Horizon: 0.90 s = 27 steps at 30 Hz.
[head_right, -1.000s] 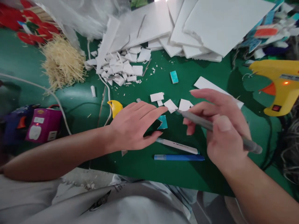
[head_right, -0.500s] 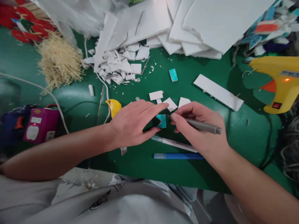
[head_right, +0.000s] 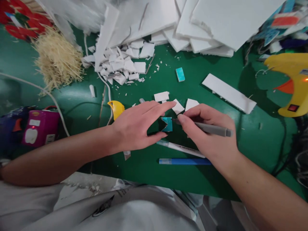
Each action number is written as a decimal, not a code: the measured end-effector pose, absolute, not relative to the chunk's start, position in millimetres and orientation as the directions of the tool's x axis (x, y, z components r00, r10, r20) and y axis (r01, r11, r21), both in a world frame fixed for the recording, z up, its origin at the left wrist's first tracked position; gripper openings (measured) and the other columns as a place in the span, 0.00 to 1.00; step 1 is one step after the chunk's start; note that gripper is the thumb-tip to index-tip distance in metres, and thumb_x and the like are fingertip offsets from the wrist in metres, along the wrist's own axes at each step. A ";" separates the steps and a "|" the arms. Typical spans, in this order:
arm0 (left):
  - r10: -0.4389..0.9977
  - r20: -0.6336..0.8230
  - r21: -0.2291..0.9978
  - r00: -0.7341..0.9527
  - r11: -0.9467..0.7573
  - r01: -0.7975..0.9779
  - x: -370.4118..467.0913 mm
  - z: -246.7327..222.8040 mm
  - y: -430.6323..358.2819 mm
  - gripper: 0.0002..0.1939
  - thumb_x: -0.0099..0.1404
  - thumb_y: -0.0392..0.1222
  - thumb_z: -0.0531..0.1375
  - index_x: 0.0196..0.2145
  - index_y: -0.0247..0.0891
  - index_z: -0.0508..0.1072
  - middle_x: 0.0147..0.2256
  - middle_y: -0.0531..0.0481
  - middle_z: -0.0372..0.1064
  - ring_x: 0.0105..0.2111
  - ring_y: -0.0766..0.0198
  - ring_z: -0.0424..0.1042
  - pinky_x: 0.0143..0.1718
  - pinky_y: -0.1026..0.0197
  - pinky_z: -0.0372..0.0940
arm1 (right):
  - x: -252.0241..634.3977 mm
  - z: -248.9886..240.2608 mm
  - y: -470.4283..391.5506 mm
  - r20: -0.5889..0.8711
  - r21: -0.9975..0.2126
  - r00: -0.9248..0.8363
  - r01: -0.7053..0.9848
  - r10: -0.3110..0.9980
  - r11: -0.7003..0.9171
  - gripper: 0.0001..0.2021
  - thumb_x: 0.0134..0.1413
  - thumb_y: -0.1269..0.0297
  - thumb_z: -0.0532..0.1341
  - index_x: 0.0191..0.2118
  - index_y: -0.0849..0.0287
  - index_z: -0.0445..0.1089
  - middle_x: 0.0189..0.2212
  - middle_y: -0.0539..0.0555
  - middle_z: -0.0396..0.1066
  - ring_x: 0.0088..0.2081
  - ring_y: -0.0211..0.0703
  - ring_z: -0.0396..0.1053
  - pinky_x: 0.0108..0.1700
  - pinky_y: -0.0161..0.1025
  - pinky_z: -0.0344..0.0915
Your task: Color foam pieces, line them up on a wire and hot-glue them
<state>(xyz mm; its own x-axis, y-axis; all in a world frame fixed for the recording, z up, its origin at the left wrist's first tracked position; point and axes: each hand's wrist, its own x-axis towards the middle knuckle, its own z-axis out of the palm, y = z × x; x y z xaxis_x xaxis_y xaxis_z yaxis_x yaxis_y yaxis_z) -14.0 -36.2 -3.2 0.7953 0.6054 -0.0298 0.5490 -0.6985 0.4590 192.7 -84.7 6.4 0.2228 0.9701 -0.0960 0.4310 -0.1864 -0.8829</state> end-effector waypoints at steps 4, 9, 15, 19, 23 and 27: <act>0.606 -0.074 0.554 0.792 -0.636 0.538 -13.2 -2.9 -32.9 0.32 0.73 0.39 0.60 0.71 0.36 0.56 0.52 0.44 0.74 0.56 0.57 0.73 0.54 0.56 0.69 | 191.8 8.2 -83.5 -0.101 -0.891 0.212 0.415 0.972 -0.183 0.09 0.48 0.56 0.73 0.25 0.51 0.75 0.19 0.48 0.75 0.17 0.41 0.70 0.18 0.38 0.66; 0.596 -0.081 0.557 0.799 -0.637 0.532 -12.6 -2.8 -32.6 0.33 0.73 0.37 0.59 0.71 0.34 0.55 0.52 0.44 0.74 0.56 0.57 0.74 0.53 0.58 0.69 | 192.5 7.1 -83.7 -0.075 -0.891 0.201 0.426 0.977 -0.156 0.09 0.50 0.57 0.71 0.25 0.51 0.75 0.18 0.48 0.74 0.16 0.41 0.70 0.19 0.37 0.68; 0.597 -0.079 0.534 0.798 -0.651 0.540 -11.1 -2.7 -34.0 0.33 0.72 0.35 0.58 0.71 0.35 0.56 0.53 0.44 0.73 0.54 0.58 0.75 0.53 0.59 0.69 | 192.5 7.0 -84.9 -0.078 -0.880 0.202 0.446 0.976 -0.163 0.08 0.49 0.57 0.71 0.25 0.51 0.75 0.19 0.48 0.75 0.18 0.42 0.72 0.19 0.37 0.68; 0.599 -0.091 0.535 0.796 -0.645 0.546 -10.1 -1.7 -34.6 0.33 0.71 0.35 0.58 0.71 0.35 0.56 0.53 0.44 0.73 0.54 0.58 0.75 0.52 0.58 0.70 | 192.1 8.8 -84.1 -0.083 -0.886 0.210 0.432 0.974 -0.169 0.07 0.48 0.59 0.70 0.24 0.50 0.75 0.18 0.47 0.74 0.17 0.42 0.71 0.19 0.37 0.67; 0.601 -0.096 0.513 0.793 -0.653 0.557 -9.9 -0.9 -35.4 0.33 0.72 0.36 0.57 0.71 0.35 0.55 0.53 0.44 0.73 0.52 0.57 0.75 0.50 0.57 0.70 | 191.1 9.8 -81.9 -0.091 -0.887 0.187 0.430 0.978 -0.165 0.07 0.48 0.61 0.71 0.24 0.50 0.74 0.18 0.48 0.74 0.17 0.42 0.72 0.18 0.37 0.65; 0.602 -0.095 0.502 0.793 -0.659 0.560 -10.2 -1.1 -35.4 0.33 0.72 0.37 0.57 0.71 0.36 0.55 0.53 0.44 0.72 0.52 0.58 0.75 0.50 0.57 0.71 | 188.9 11.2 -81.5 -0.115 -0.871 0.206 0.450 0.972 -0.199 0.07 0.48 0.61 0.70 0.24 0.51 0.74 0.17 0.48 0.74 0.17 0.42 0.71 0.19 0.37 0.66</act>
